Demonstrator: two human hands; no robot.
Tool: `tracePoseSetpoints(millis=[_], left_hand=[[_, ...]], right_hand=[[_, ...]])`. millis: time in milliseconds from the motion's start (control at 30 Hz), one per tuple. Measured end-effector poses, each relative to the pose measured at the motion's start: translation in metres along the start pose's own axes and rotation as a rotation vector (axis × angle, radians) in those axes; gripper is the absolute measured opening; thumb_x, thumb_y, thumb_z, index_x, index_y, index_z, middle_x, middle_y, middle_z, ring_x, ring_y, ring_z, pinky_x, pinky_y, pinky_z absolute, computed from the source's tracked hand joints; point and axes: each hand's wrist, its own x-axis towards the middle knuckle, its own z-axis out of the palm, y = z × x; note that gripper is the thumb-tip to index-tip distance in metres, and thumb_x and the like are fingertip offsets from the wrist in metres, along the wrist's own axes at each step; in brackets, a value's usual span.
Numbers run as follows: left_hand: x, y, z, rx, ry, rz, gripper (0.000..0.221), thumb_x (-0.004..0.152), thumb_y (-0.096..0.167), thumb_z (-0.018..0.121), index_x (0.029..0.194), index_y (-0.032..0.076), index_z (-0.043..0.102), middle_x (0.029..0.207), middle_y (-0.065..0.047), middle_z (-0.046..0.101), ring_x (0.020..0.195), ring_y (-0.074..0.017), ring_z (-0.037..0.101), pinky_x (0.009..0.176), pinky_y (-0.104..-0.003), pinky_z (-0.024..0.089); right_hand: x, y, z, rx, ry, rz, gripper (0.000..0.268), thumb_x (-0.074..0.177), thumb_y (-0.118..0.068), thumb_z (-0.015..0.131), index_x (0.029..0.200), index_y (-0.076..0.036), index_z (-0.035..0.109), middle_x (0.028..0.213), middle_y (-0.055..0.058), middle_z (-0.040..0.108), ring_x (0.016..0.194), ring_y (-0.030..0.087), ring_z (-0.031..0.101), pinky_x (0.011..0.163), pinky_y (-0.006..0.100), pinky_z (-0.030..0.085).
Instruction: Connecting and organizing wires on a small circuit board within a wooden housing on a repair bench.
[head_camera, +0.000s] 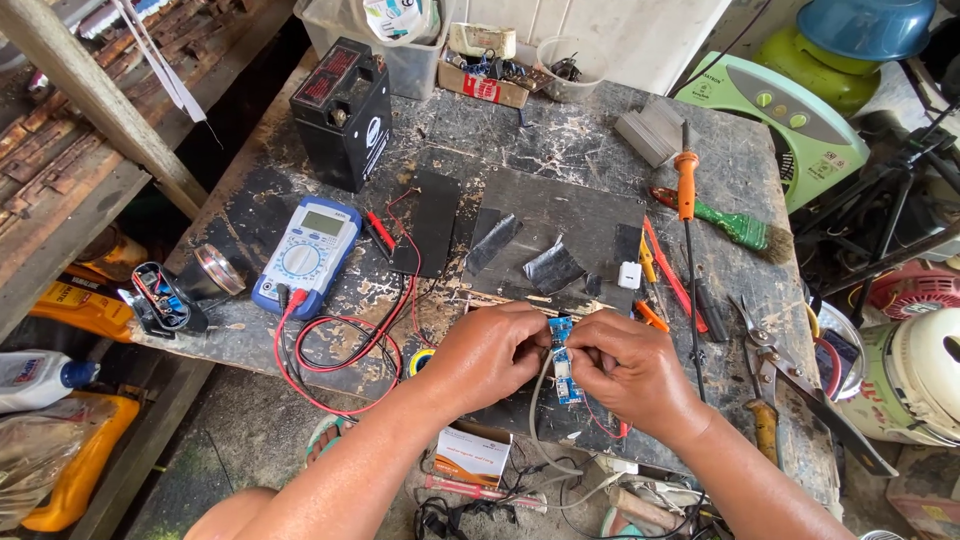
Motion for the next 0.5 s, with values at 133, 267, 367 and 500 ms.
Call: tracePoseSetpoints(millis=[133, 267, 367, 500], left_hand=[[-0.0013, 0.0023, -0.002, 0.015, -0.007, -0.001, 0.007, 0.081, 0.003, 0.064, 0.084, 0.009, 0.067, 0.078, -0.014, 0.067, 0.08, -0.0389, 0.071, 0.068, -0.046, 0.059], [-0.0024, 0.0024, -0.0011, 0.024, -0.006, 0.016, 0.008, 0.081, 0.003, 0.063, 0.083, 0.01, 0.066, 0.078, -0.012, 0.067, 0.079, -0.0375, 0.071, 0.068, -0.045, 0.059], [-0.0005, 0.0013, -0.0023, 0.013, -0.02, 0.023, 0.008, 0.082, 0.002, 0.063, 0.083, 0.009, 0.065, 0.078, -0.013, 0.067, 0.08, -0.0382, 0.071, 0.069, -0.045, 0.059], [0.0015, -0.0028, -0.0013, -0.016, -0.038, 0.026, 0.011, 0.084, -0.001, 0.063, 0.082, 0.01, 0.065, 0.078, -0.012, 0.067, 0.08, -0.0367, 0.071, 0.07, -0.042, 0.059]], right_hand=[[0.0009, -0.0003, -0.0012, 0.013, -0.016, 0.021, 0.013, 0.081, 0.001, 0.073, 0.081, -0.009, 0.081, 0.073, 0.005, 0.075, 0.049, 0.01, 0.054, 0.046, 0.026, 0.05], [0.0004, 0.0011, -0.0029, 0.08, -0.022, 0.06, 0.014, 0.08, 0.004, 0.071, 0.081, -0.007, 0.081, 0.074, 0.007, 0.076, 0.051, 0.009, 0.051, 0.047, 0.027, 0.048], [-0.0006, 0.0012, -0.0038, 0.079, -0.033, 0.065, 0.016, 0.082, 0.003, 0.07, 0.083, -0.007, 0.082, 0.075, 0.007, 0.076, 0.052, 0.01, 0.051, 0.048, 0.028, 0.049], [-0.0004, 0.0002, -0.0047, 0.066, -0.053, 0.062, 0.017, 0.083, 0.003, 0.07, 0.085, -0.008, 0.082, 0.076, 0.007, 0.076, 0.054, 0.011, 0.052, 0.05, 0.03, 0.049]])
